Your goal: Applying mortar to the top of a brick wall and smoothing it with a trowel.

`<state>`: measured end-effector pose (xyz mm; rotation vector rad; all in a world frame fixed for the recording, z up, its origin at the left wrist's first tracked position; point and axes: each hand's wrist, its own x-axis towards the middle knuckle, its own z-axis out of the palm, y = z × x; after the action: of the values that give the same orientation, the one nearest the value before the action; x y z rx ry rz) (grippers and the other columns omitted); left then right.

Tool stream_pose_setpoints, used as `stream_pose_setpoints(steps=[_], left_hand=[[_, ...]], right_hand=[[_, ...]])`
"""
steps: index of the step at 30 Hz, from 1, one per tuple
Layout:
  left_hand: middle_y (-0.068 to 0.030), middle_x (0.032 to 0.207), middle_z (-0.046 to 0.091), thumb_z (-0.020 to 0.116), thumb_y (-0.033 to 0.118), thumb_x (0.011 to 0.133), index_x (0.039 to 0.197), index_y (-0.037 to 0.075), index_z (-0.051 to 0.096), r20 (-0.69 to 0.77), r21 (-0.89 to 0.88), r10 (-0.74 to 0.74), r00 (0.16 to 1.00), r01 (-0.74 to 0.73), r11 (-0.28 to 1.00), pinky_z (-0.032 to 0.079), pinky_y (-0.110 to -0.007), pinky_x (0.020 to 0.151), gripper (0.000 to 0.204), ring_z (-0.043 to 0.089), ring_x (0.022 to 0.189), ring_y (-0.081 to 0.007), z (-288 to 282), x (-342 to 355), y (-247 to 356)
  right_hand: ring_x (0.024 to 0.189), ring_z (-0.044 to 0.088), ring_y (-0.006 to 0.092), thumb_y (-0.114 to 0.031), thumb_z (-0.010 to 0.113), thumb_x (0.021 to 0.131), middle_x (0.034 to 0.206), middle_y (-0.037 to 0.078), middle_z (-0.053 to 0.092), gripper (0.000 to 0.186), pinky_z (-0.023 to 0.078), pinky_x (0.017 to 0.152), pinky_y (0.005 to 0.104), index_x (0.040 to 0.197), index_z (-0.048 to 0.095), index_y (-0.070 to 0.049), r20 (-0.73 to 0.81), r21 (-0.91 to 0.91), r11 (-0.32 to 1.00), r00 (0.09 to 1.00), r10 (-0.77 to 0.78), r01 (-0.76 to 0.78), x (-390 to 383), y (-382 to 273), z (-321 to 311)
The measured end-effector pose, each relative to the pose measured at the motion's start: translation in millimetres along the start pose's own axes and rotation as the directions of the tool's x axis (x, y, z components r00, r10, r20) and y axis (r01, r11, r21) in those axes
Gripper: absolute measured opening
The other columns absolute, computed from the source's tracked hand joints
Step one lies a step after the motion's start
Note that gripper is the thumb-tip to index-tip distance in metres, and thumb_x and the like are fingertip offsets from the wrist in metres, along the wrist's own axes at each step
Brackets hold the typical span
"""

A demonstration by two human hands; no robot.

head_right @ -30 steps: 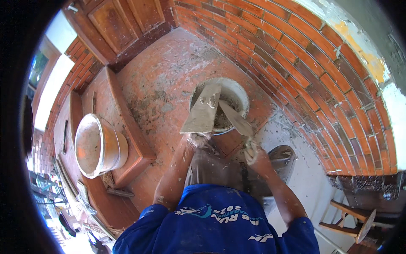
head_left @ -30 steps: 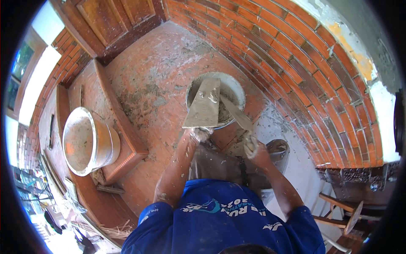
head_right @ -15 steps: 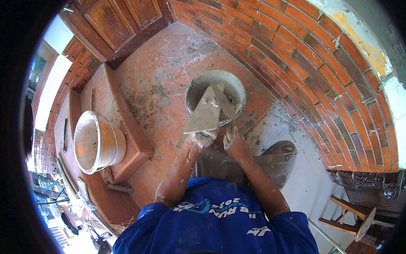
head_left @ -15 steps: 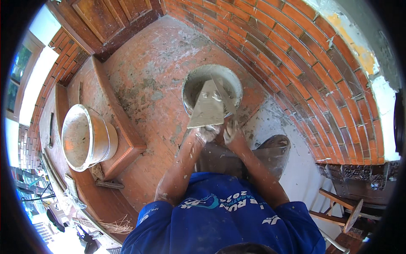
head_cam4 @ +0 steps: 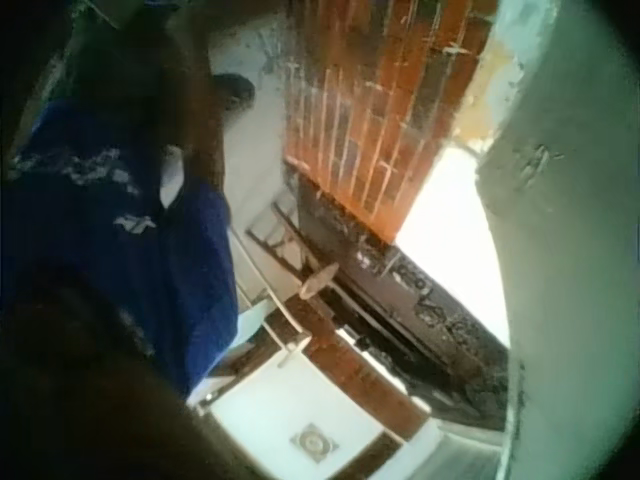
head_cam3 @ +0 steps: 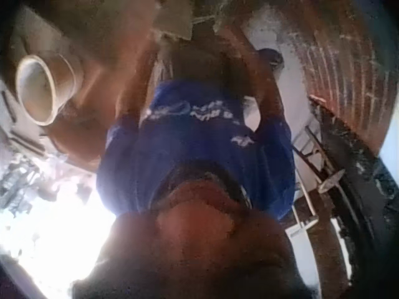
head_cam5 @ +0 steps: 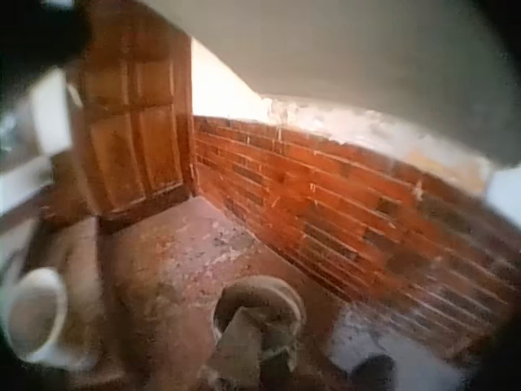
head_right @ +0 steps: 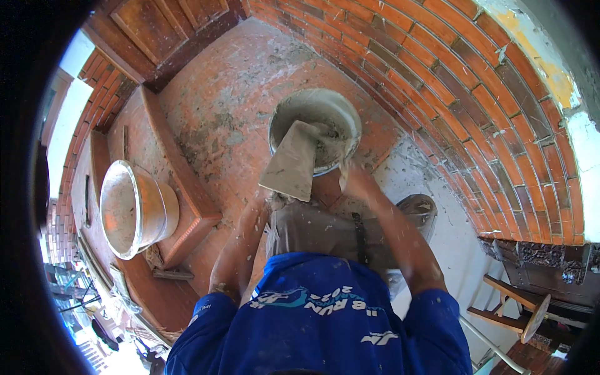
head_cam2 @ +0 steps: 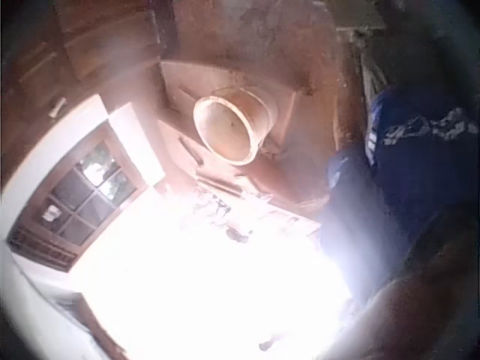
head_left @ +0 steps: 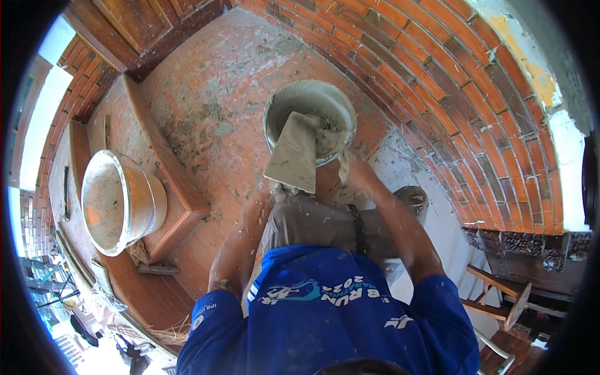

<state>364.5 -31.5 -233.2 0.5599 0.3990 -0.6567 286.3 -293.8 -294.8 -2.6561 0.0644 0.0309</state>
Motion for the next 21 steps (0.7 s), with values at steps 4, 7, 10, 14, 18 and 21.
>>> stream_pose_setpoints(steps=[4,7,10,14,18,21], left_hand=[[-0.0057,0.096,0.067,0.056,0.028,0.092,0.114,0.007,0.059,-0.095,0.059,0.117,0.989,-0.111,0.992,0.054,-0.028,0.053,0.030,0.066,0.074,-0.0182,-16.3,-1.4,10.3],[-0.0055,0.096,0.067,0.056,0.028,0.092,0.114,0.008,0.058,-0.156,0.103,0.206,0.966,-0.192,0.976,0.054,-0.028,0.053,0.030,0.066,0.074,-0.0180,-9.4,14.1,22.6],[-0.0053,0.096,0.067,0.056,0.027,0.092,0.115,0.008,0.058,-0.177,0.170,0.237,0.955,-0.208,0.963,0.054,-0.028,0.053,0.030,0.066,0.074,-0.0178,-45.0,-16.3,33.0],[-0.0050,0.096,0.067,0.056,0.027,0.092,0.116,0.008,0.058,-0.218,0.259,0.281,0.935,-0.223,0.940,0.054,-0.027,0.054,0.030,0.066,0.074,-0.0175,-36.2,-3.0,28.7],[-0.0047,0.097,0.067,0.056,0.026,0.092,0.116,0.008,0.058,-0.258,0.344,0.399,0.880,-0.303,0.889,0.053,-0.027,0.054,0.030,0.066,0.075,-0.0172,-5.2,42.6,38.5],[-0.0045,0.097,0.067,0.056,0.026,0.092,0.117,0.009,0.058,-0.143,0.401,0.433,0.890,-0.347,0.848,0.053,-0.027,0.055,0.030,0.066,0.075,-0.0170,-0.7,37.6,28.2]], right_hand=[[0.094,0.058,0.0474,-0.021,0.057,0.081,0.096,0.027,0.061,0.039,0.047,0.082,0.0517,0.112,0.051,0.003,0.152,0.090,0.968,0.963,0.220,-0.235,8.0,-71.2,-70.3],[0.094,0.058,0.0482,-0.021,0.060,0.080,0.096,0.029,0.062,0.041,0.047,0.083,0.0509,0.111,0.051,0.004,0.050,0.276,0.958,0.996,0.067,-0.079,-41.8,-102.1,-84.1],[0.093,0.059,0.0473,-0.020,0.060,0.079,0.096,0.030,0.062,0.038,0.048,0.082,0.0500,0.106,0.053,0.005,0.298,0.303,0.925,0.945,0.134,-0.227,-66.1,-121.3,-85.8],[0.088,0.062,0.0441,-0.022,0.059,0.080,0.091,0.029,0.062,0.033,0.049,0.077,0.0494,0.101,0.054,0.003,0.171,0.199,0.932,0.947,0.272,-0.304,-14.1,-64.9,-40.9],[0.080,0.063,0.0411,-0.022,0.059,0.081,0.085,0.026,0.062,0.031,0.049,0.072,0.0483,0.098,0.054,0.002,0.171,0.279,0.918,0.955,0.241,-0.282,-20.6,-90.5,-89.3],[0.079,0.062,0.0384,-0.020,0.059,0.081,0.084,0.022,0.063,0.023,0.049,0.072,0.0461,0.096,0.058,-0.003,0.036,0.307,0.948,0.994,-0.101,0.085,-86.0,-118.9,-91.0]])
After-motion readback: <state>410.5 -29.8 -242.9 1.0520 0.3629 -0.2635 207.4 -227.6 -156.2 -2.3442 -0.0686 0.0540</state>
